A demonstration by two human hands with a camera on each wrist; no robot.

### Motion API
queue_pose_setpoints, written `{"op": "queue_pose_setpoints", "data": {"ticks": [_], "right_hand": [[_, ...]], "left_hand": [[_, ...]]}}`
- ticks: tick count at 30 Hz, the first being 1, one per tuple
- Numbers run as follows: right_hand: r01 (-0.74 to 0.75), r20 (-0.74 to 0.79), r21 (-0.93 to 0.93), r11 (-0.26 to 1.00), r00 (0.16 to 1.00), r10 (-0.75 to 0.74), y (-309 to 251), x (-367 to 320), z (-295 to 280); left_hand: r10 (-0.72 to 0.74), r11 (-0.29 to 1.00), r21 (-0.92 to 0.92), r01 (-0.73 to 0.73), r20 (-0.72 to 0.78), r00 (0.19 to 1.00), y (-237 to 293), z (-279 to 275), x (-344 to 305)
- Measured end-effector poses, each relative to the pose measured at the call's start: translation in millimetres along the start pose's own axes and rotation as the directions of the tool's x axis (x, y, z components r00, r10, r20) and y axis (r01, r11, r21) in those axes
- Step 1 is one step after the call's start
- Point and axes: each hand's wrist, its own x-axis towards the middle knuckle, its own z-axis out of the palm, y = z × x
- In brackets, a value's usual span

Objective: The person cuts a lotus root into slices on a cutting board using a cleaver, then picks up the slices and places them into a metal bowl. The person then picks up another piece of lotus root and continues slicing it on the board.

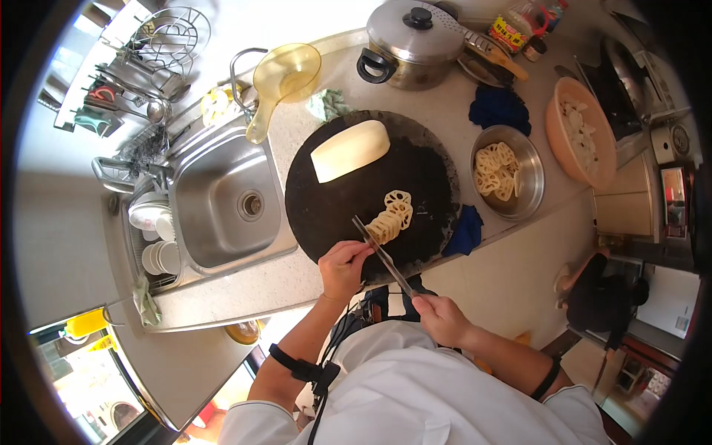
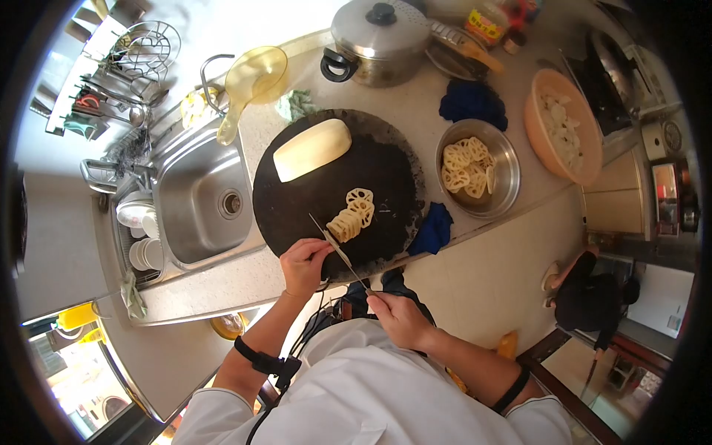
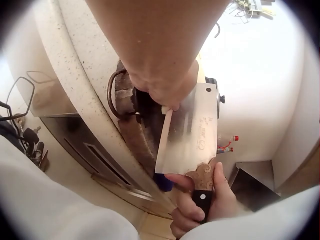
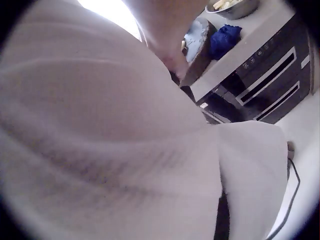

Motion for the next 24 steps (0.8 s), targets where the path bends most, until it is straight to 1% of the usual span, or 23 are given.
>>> {"op": "queue_pose_setpoints", "data": {"ticks": [4, 6, 7, 9, 10, 11, 12, 13, 14, 15, 16, 17, 18, 19, 20, 21, 22, 23, 24], "right_hand": [[-0.001, 0.008, -0.002, 1.0, 1.0, 0.001, -3.1, 15.0, 4.3], [0.06, -0.003, -0.109, 0.992, 0.998, -0.06, -6.5, 26.9, 5.6], [0.065, -0.012, -0.1, 0.993, 0.998, -0.066, -9.1, 26.8, 9.9], [0.205, -0.125, -0.114, 0.972, 0.968, -0.218, -15.1, 29.1, 14.2], [0.228, -0.123, -0.164, 0.96, 0.961, -0.249, -14.6, 28.5, 13.0], [0.231, -0.124, -0.162, 0.959, 0.96, -0.252, -14.4, 24.3, 10.5], [0.255, -0.135, -0.243, 0.936, 0.946, -0.293, -15.4, 16.9, 7.6], [0.275, -0.143, -0.324, 0.905, 0.932, -0.334, -18.4, 9.4, 4.2], [0.274, -0.143, -0.323, 0.906, 0.932, -0.332, -20.2, 2.9, 0.9], [0.296, -0.144, -0.446, 0.845, 0.908, -0.394, -22.6, -2.4, -2.5], [0.311, -0.137, -0.562, 0.766, 0.879, -0.457, -24.3, -5.0, -6.4], [0.314, -0.137, -0.563, 0.764, 0.877, -0.461, -24.6, -5.7, -10.9], [0.335, -0.14, -0.642, 0.69, 0.833, -0.535, -24.9, -6.2, -15.2], [0.346, -0.136, -0.715, 0.608, 0.784, -0.606, -25.9, -6.2, -19.8], [0.348, -0.136, -0.715, 0.606, 0.781, -0.609, -27.3, -6.5, -24.6], [0.34, -0.133, -0.764, 0.549, 0.75, -0.649, -28.9, -7.3, -29.3], [0.327, -0.126, -0.809, 0.489, 0.716, -0.687, -30.3, -7.7, -33.2], [0.325, -0.13, -0.81, 0.488, 0.712, -0.69, -31.4, -7.5, -36.7], [0.295, -0.126, -0.844, 0.449, 0.703, -0.7, -31.9, -7.2, -40.6]], "left_hand": [[-0.01, 1.0, 0.006, 0.01, -0.001, 1.0, -2.2, -0.5, -2.5], [-0.005, 0.999, 0.039, 0.005, -0.008, 1.0, -0.7, -0.4, -1.7], [0.006, 0.999, 0.041, -0.006, 0.0, 1.0, -0.6, -0.8, -3.7], [-0.033, 0.999, 0.038, 0.033, -0.022, 0.999, -2.1, 0.1, -1.7], [-0.026, 0.999, 0.041, 0.027, -0.02, 0.999, -1.7, 1.0, -0.4], [-0.053, 0.996, 0.074, 0.053, -0.008, 0.999, -1.8, 1.7, -0.1], [-0.083, 0.991, 0.108, 0.082, 0.004, 0.997, -1.8, 2.0, -0.6], [-0.083, 0.991, 0.109, 0.082, 0.005, 0.997, -1.0, 2.6, 0.1], [-0.122, 0.988, 0.092, 0.12, 0.01, 0.993, 0.2, 2.9, 1.2], [-0.16, 0.985, 0.076, 0.158, 0.014, 0.987, 0.9, 1.9, 1.6], [-0.157, 0.985, 0.076, 0.156, 0.012, 0.987, -5.8, 0.9, -0.6], [-0.196, 0.98, 0.036, 0.195, 0.019, 0.981, -15.6, -0.6, -3.3], [-0.234, 0.972, -0.003, 0.235, 0.027, 0.972, -25.3, -3.6, -5.9], [-0.231, 0.973, -0.002, 0.231, 0.023, 0.973, -21.4, -8.6, -2.3], [-0.427, 0.897, -0.162, 0.411, -0.074, 0.901, -11.9, -14.3, 3.3], [-0.611, 0.769, -0.334, 0.546, -0.133, 0.78, -3.7, -20.8, 9.1], [-0.587, 0.773, -0.434, 0.462, -0.213, 0.781, -2.5, -33.2, 17.3], [-0.565, 0.77, -0.524, 0.365, -0.292, 0.772, 5.2, -45.9, 27.5], [-0.296, 0.93, -0.33, 0.16, -0.418, 0.859, 17.9, -55.7, 27.6]]}}
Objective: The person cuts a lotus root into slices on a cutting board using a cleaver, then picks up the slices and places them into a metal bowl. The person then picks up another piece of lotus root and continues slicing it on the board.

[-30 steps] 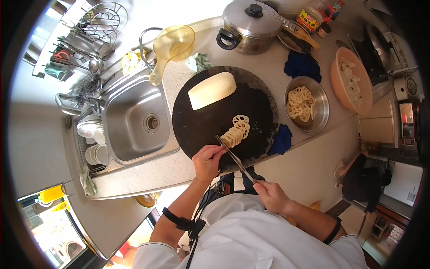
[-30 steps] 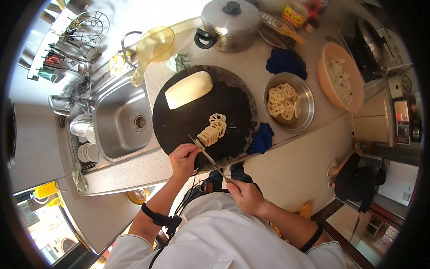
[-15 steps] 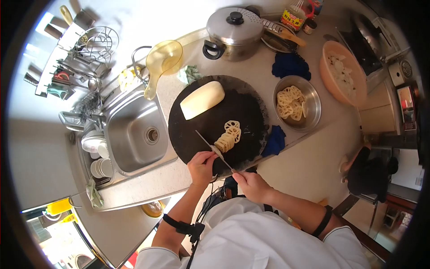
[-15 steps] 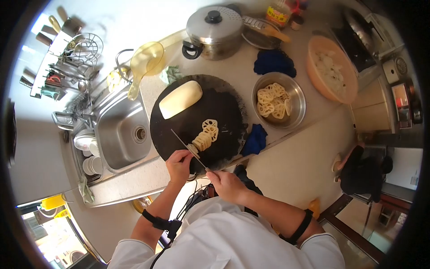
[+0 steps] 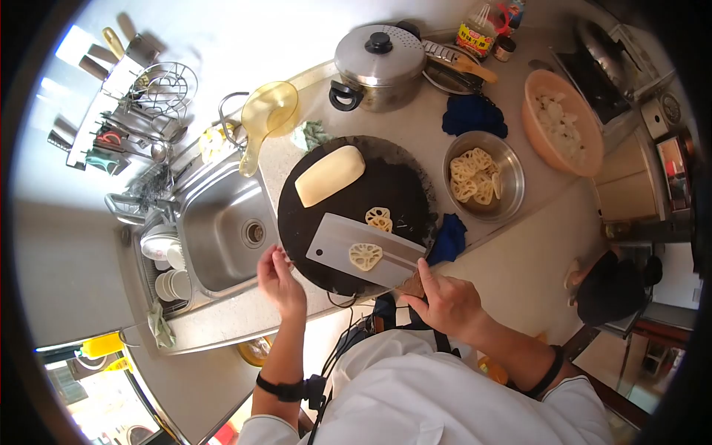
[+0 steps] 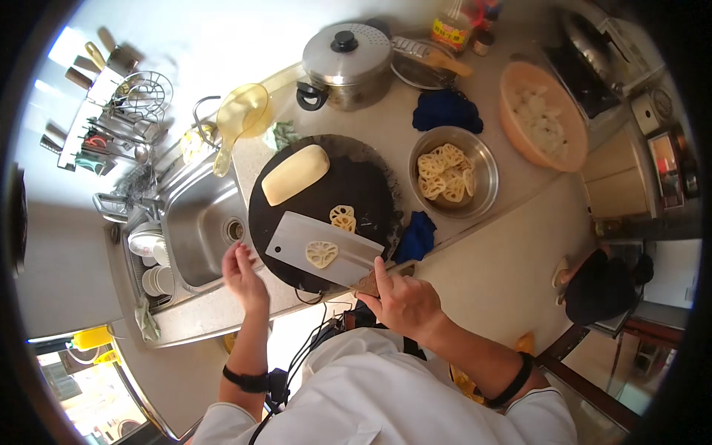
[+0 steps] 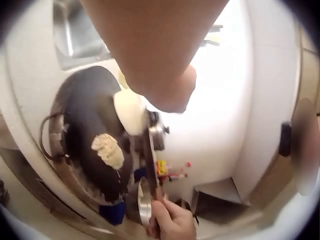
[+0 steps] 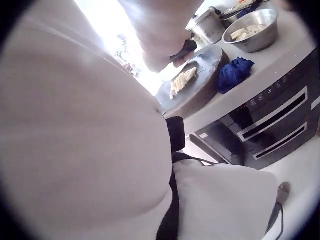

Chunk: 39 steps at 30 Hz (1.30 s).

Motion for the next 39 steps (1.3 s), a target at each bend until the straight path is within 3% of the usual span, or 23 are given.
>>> {"op": "queue_pose_setpoints", "data": {"ticks": [1, 2, 3, 5, 7, 10, 11, 13, 14, 15, 16, 17, 18, 19, 20, 21, 25, 26, 27, 29, 33, 37, 39], "right_hand": [[0.01, -0.002, -0.058, 0.998, 1.0, -0.01, 2.2, -1.0, -1.5], [0.01, 0.008, -0.055, 0.998, 1.0, -0.01, 1.7, -4.1, -2.5], [0.026, 0.041, -0.063, 0.998, 0.999, -0.024, 1.2, -4.3, -3.8], [0.058, 0.066, -0.075, 0.995, 0.996, -0.053, 1.6, 0.3, -9.2], [0.086, 0.148, -0.089, 0.992, 0.986, -0.072, 0.6, -3.5, -21.2], [0.095, 0.216, -0.108, 0.99, 0.974, -0.07, 9.4, -20.3, -35.9], [0.1, 0.219, -0.108, 0.989, 0.973, -0.074, 18.1, -26.5, -39.7], [0.043, 0.259, -0.036, 0.998, 0.965, -0.032, 43.7, -41.7, -50.5], [0.049, 0.15, 0.126, 0.991, 0.986, -0.068, 60.0, -48.0, -45.1], [0.058, 0.157, 0.125, 0.99, 0.985, -0.077, 69.1, -51.3, -39.4], [-0.366, 0.33, 0.506, 0.781, 0.919, 0.217, 76.3, -49.7, -36.6], [-0.687, 0.588, 0.668, 0.288, 0.723, 0.362, 83.3, -47.6, -32.3], [-0.69, 0.611, 0.711, 0.134, 0.701, 0.368, 89.2, -42.7, -22.2], [-0.691, 0.611, 0.71, 0.14, 0.702, 0.366, 91.0, -34.8, -13.6], [-0.691, 0.658, 0.72, -0.062, 0.652, 0.378, 90.7, -27.5, -5.4], [-0.662, 0.706, 0.702, -0.261, 0.599, 0.377, 96.2, -24.0, 3.9], [-0.631, 0.76, 0.612, -0.477, 0.636, 0.134, 119.2, -24.0, 46.7], [-0.677, 0.77, 0.62, -0.396, 0.622, 0.142, 108.4, -16.0, 45.3], [-0.764, 0.808, 0.573, -0.295, 0.588, 0.047, 114.5, -21.3, 58.2], [-0.786, 0.818, 0.559, -0.264, 0.575, 0.019, 95.6, -11.6, 60.2], [-0.797, 0.83, 0.495, -0.347, 0.551, -0.082, 86.3, -7.4, 61.4], [-0.83, 0.843, 0.45, -0.329, 0.516, -0.151, 92.8, -15.8, 45.1], [-0.803, 0.823, 0.491, -0.338, 0.555, -0.12, 96.5, -22.1, 21.0]], "left_hand": [[0.294, 0.901, 0.278, -0.334, 0.177, 0.939, 21.3, -4.7, -3.4], [0.43, 0.805, 0.221, -0.551, 0.424, 0.797, 50.6, 3.6, -10.3], [0.522, 0.677, 0.11, -0.728, 0.626, 0.58, 72.4, 18.0, -16.4], [0.387, 0.534, 0.087, -0.841, 0.859, 0.336, 81.8, 33.0, -19.4], [0.342, 0.584, 0.099, -0.806, 0.871, 0.354, 61.9, 36.9, -16.7], [0.204, 0.7, 0.236, -0.675, 0.839, 0.504, 36.2, 39.1, -8.4], [0.203, 0.701, 0.239, -0.672, 0.836, 0.509, 25.4, 39.8, -8.6], [-0.021, 0.918, 0.279, -0.282, 0.743, 0.669, 3.7, 39.7, -12.6], [-0.023, 0.919, 0.282, -0.275, 0.737, 0.676, -6.6, 37.4, -15.3], [0.005, 0.887, 0.331, -0.322, 0.691, 0.723, -16.3, 34.2, -18.3], [0.042, 0.85, 0.38, -0.365, 0.642, 0.765, -15.7, 35.1, -20.2], [0.043, 0.852, 0.381, -0.36, 0.634, 0.772, -14.6, 36.8, -28.3], [0.122, 0.805, 0.404, -0.434, 0.603, 0.788, -12.7, 40.1, -40.9], [0.206, 0.75, 0.428, -0.504, 0.572, 0.794, -10.2, 45.2, -49.3], [0.14, 0.704, 0.459, -0.542, 0.658, 0.74, -11.7, 48.8, -54.3], [0.139, 0.709, 0.458, -0.537, 0.655, 0.743, -13.8, 56.1, -56.7], [0.188, 0.596, 0.504, -0.625, 0.67, 0.719, -22.8, 91.7, -54.5], [0.214, 0.611, 0.482, -0.628, 0.664, 0.717, -24.8, 98.7, -55.4], [0.243, 0.625, 0.458, -0.632, 0.656, 0.715, -26.0, 106.4, -55.9], [0.292, 0.639, 0.444, -0.628, 0.615, 0.732, -26.7, 118.4, -57.4], [0.341, 0.714, 0.399, -0.576, 0.521, 0.783, -33.3, 133.7, -56.6], [0.337, 0.826, 0.289, -0.484, 0.435, 0.835, -26.6, 142.6, -64.4], [0.419, 0.823, 0.199, -0.532, 0.419, 0.805, -15.0, 167.3, -70.5]]}}
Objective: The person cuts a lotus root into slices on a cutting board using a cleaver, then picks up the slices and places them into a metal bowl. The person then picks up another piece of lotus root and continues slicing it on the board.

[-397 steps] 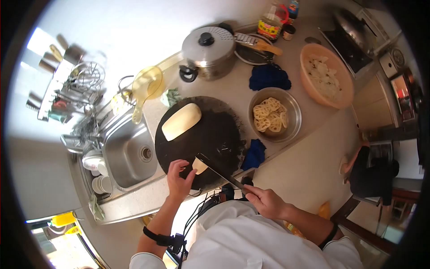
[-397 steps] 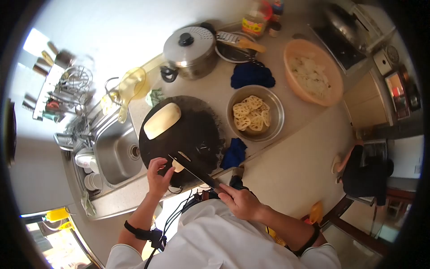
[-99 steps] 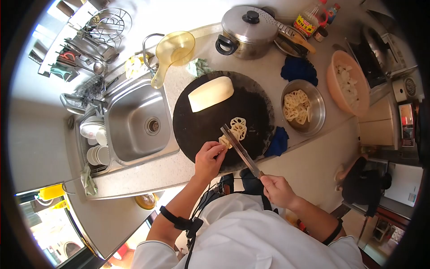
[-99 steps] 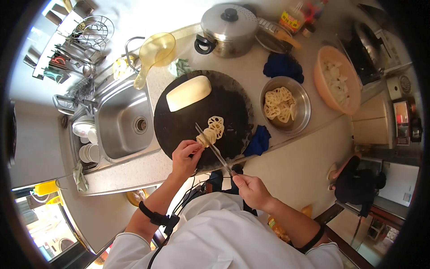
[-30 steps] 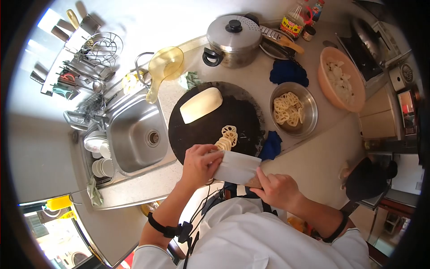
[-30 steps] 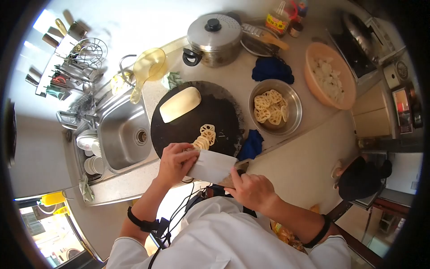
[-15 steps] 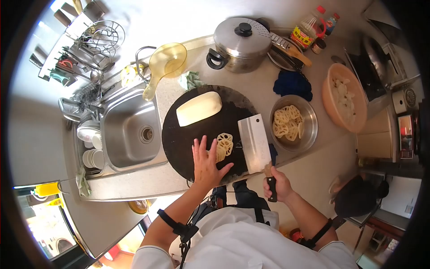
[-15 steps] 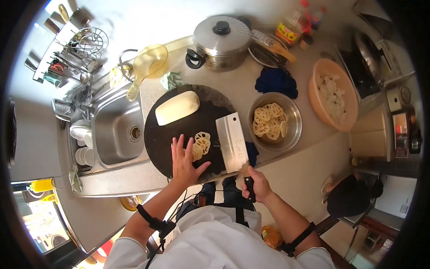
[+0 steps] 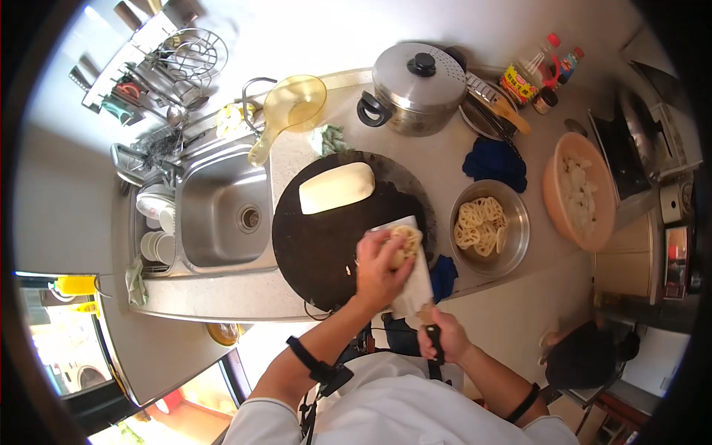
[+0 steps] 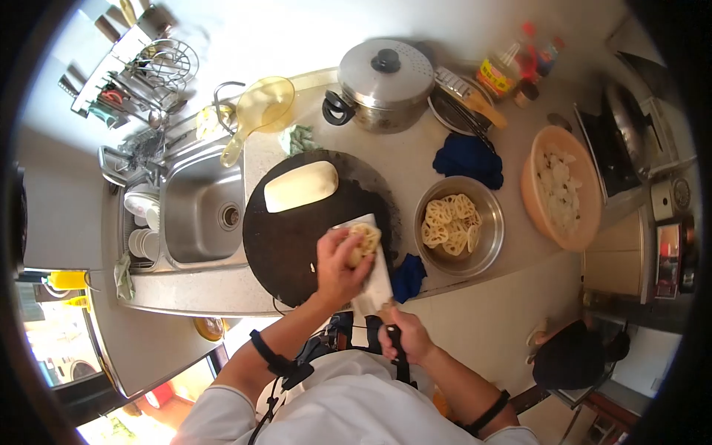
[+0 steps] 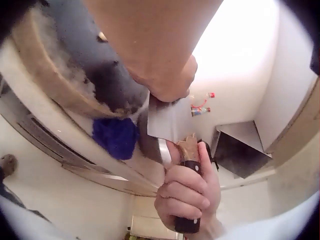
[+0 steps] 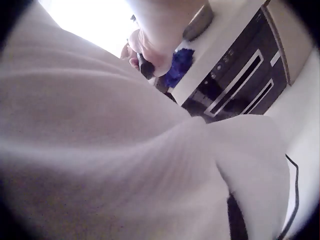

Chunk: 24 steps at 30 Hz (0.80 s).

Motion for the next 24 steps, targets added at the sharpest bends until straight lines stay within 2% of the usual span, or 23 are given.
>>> {"op": "queue_pose_setpoints", "data": {"ticks": [2, 3, 4, 5, 6, 7, 8, 9, 10, 11, 12, 13, 14, 15, 17, 18, 19, 20, 21, 22, 24], "right_hand": [[0.14, -0.2, 0.014, 0.99, 0.971, -0.134, -9.7, -30.3, -6.1], [0.134, -0.207, 0.009, 0.991, 0.97, -0.129, -12.9, -46.6, -12.7], [0.219, -0.283, -0.048, 0.974, 0.933, -0.224, -19.0, -60.7, -20.7], [0.299, -0.349, -0.108, 0.948, 0.882, -0.318, -25.4, -71.5, -21.8], [0.342, -0.448, -0.273, 0.899, 0.782, -0.433, -32.8, -80.4, -18.3], [0.334, -0.511, -0.396, 0.855, 0.694, -0.507, -35.9, -84.8, -24.9], [0.308, -0.558, -0.507, 0.805, 0.595, -0.578, -36.8, -90.7, -31.4], [0.32, -0.557, -0.502, 0.804, 0.592, -0.583, -41.3, -93.3, -35.3], [0.226, -0.502, -0.712, 0.664, 0.498, -0.707, -47.5, -95.0, -38.6], [0.098, -0.417, -0.863, 0.496, 0.417, -0.807, -47.3, -98.6, -41.2], [0.114, -0.422, -0.855, 0.506, 0.415, -0.806, -47.4, -101.2, -45.9], [0.073, -0.342, -0.917, 0.392, 0.36, -0.868, -47.5, -103.1, -50.7], [0.019, -0.255, -0.961, 0.275, 0.312, -0.915, -45.6, -104.6, -52.7], [0.029, -0.261, -0.958, 0.284, 0.316, -0.912, -45.2, -104.7, -51.6], [0.154, -0.388, -0.857, 0.492, 0.437, -0.812, -52.7, -101.7, -46.2], [0.159, -0.38, -0.858, 0.488, 0.443, -0.812, -53.9, -100.1, -43.8], [0.303, -0.367, -0.706, 0.641, 0.617, -0.696, -48.2, -101.0, -39.3], [0.383, -0.298, -0.5, 0.777, 0.766, -0.569, -46.8, -101.3, -28.1], [0.284, -0.278, -0.504, 0.816, 0.841, -0.465, -49.3, -96.4, -10.7], [0.279, -0.275, -0.509, 0.814, 0.844, -0.461, -44.5, -86.2, -4.2], [0.061, -0.19, -0.356, 0.933, 0.972, -0.136, -31.5, -63.8, -5.5]], "left_hand": [[0.052, 0.993, -0.109, -0.049, 0.027, 0.998, 23.9, 25.8, 15.1], [0.087, 0.985, -0.154, -0.077, 0.057, 0.995, 33.6, 41.5, 21.0], [0.13, 0.973, -0.201, -0.111, 0.083, 0.988, 41.8, 57.6, 30.3], [0.143, 0.966, -0.235, -0.111, 0.125, 0.982, 50.9, 71.5, 39.1], [0.158, 0.958, -0.267, -0.109, 0.169, 0.973, 58.4, 80.9, 45.5], [0.188, 0.972, -0.177, -0.153, 0.202, 0.961, 65.3, 83.5, 52.2], [0.194, 0.971, -0.177, -0.158, 0.209, 0.959, 67.6, 81.2, 51.8], [0.205, 0.975, -0.131, -0.179, 0.227, 0.952, 66.8, 75.0, 52.2], [0.215, 0.976, -0.082, -0.201, 0.246, 0.945, 63.9, 66.3, 52.3], [0.157, 0.988, -0.06, -0.146, 0.263, 0.952, 55.6, 47.2, 49.0], [0.032, 0.999, -0.042, -0.022, 0.269, 0.963, 44.0, 24.7, 40.6], [-0.094, 0.996, 0.015, 0.093, 0.231, 0.968, 36.0, -1.7, 33.7], [-0.208, 0.969, 0.173, 0.174, 0.199, 0.958, 22.8, -25.6, 23.0], [-0.262, 0.934, 0.291, 0.206, 0.17, 0.95, 3.2, -43.9, 8.7], [-0.46, 0.844, 0.396, 0.361, 0.191, 0.867, -5.2, -72.9, -8.8], [-0.558, 0.777, 0.462, 0.428, 0.19, 0.808, -1.5, -81.3, -12.3], [-0.572, 0.765, 0.47, 0.44, 0.183, 0.799, 0.8, -84.3, -15.6], [-0.548, 0.766, 0.497, 0.406, 0.177, 0.817, 2.6, -83.7, -17.5], [-0.521, 0.769, 0.521, 0.37, 0.174, 0.836, 3.3, -82.3, -19.1], [-0.526, 0.766, 0.519, 0.378, 0.168, 0.834, 1.0, -80.1, -20.0], [-0.482, 0.808, 0.48, 0.343, 0.202, 0.853, -7.1, -74.4, -24.2]]}}
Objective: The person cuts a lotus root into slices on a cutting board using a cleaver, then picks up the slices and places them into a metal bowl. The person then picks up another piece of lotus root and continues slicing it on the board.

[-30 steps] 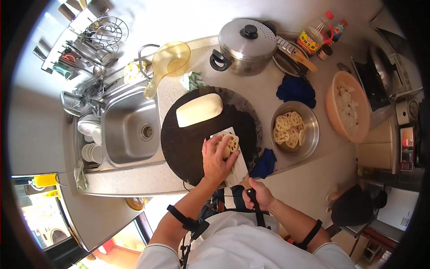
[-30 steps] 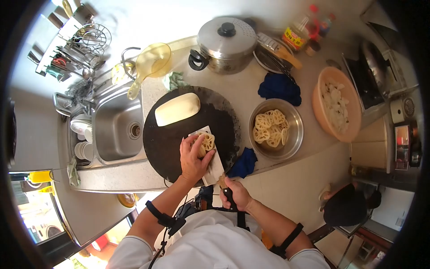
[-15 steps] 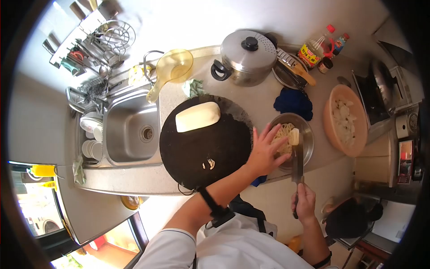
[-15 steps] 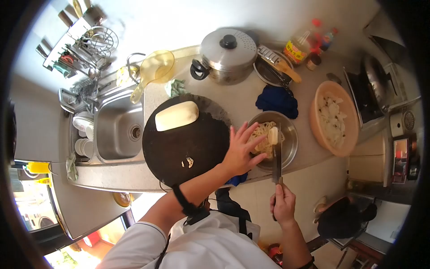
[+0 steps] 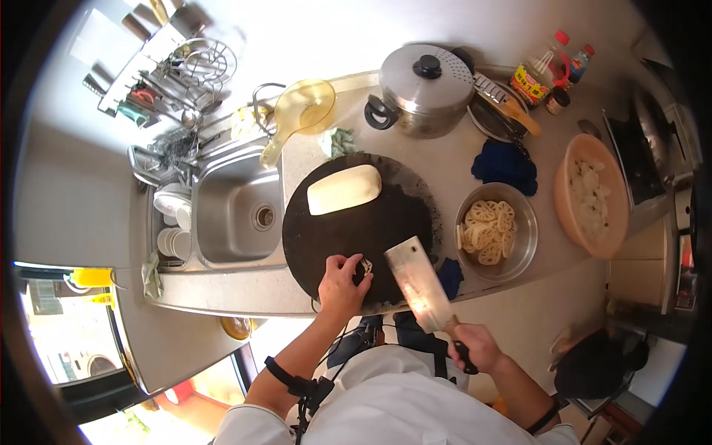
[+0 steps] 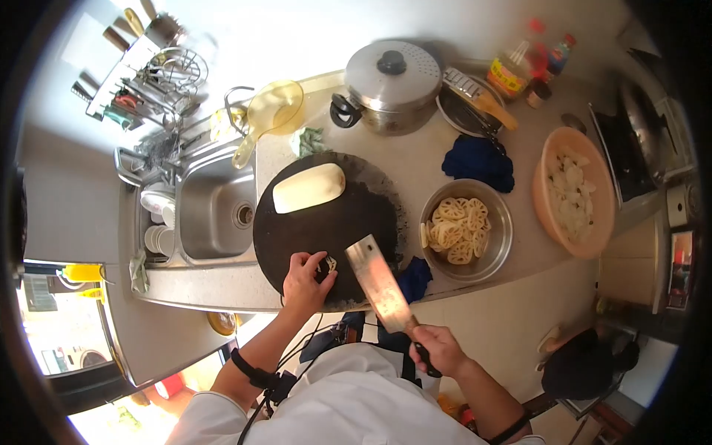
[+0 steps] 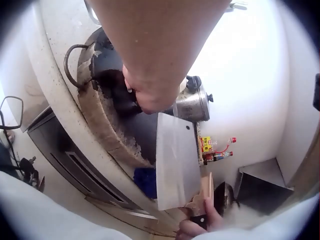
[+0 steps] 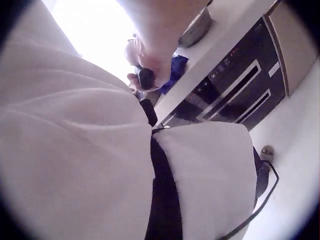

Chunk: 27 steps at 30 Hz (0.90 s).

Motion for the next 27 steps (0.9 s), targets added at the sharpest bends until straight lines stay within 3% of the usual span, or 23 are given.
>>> {"op": "queue_pose_setpoints", "data": {"ticks": [4, 6, 7, 9, 13, 16, 20, 25, 27], "right_hand": [[-0.135, -0.006, 0.127, 0.983, 0.991, 0.136, 30.1, 25.8, -1.5], [-0.194, 0.123, 0.249, 0.949, 0.978, 0.167, 38.8, 33.8, -9.7], [-0.195, 0.122, 0.247, 0.949, 0.978, 0.169, 42.7, 40.4, -10.6], [-0.287, 0.268, 0.224, 0.931, 0.937, 0.224, 46.8, 54.1, -9.8], [-0.298, 0.286, 0.244, 0.923, 0.932, 0.225, 42.3, 67.8, 3.8], [-0.276, 0.329, 0.218, 0.936, 0.924, 0.196, 38.3, 68.1, 7.9], [-0.205, 0.17, 0.249, 0.946, 0.971, 0.166, 27.9, 32.6, 6.0], [-0.027, -0.073, 0.34, 0.94, 0.996, 0.055, 32.0, -53.4, -26.4], [0.136, -0.182, 0.369, 0.919, 0.981, -0.073, 40.5, -83.4, -42.5]], "left_hand": [[0.041, 0.995, -0.084, -0.044, -0.035, 0.999, -11.7, 5.5, 0.3], [0.033, 0.994, -0.106, -0.035, -0.029, 0.999, -12.2, 3.0, 0.4], [0.031, 0.992, -0.124, -0.034, -0.023, 0.999, -11.9, 1.7, 0.3], [0.052, 0.985, -0.164, -0.056, -0.028, 0.998, -14.9, 2.4, 1.0], [0.037, 0.939, -0.338, -0.06, -0.076, 0.996, -22.6, 7.3, 5.4], [0.014, 0.93, -0.364, -0.047, -0.093, 0.996, -18.5, 3.5, 6.6], [0.047, 0.858, -0.506, -0.088, -0.092, 0.995, 12.0, 3.9, 15.6], [0.374, 0.683, -0.672, -0.286, -0.015, 0.927, 103.6, 36.8, 37.4], [0.502, 0.606, -0.701, -0.376, -0.03, 0.864, 137.1, 63.2, 50.4]]}}
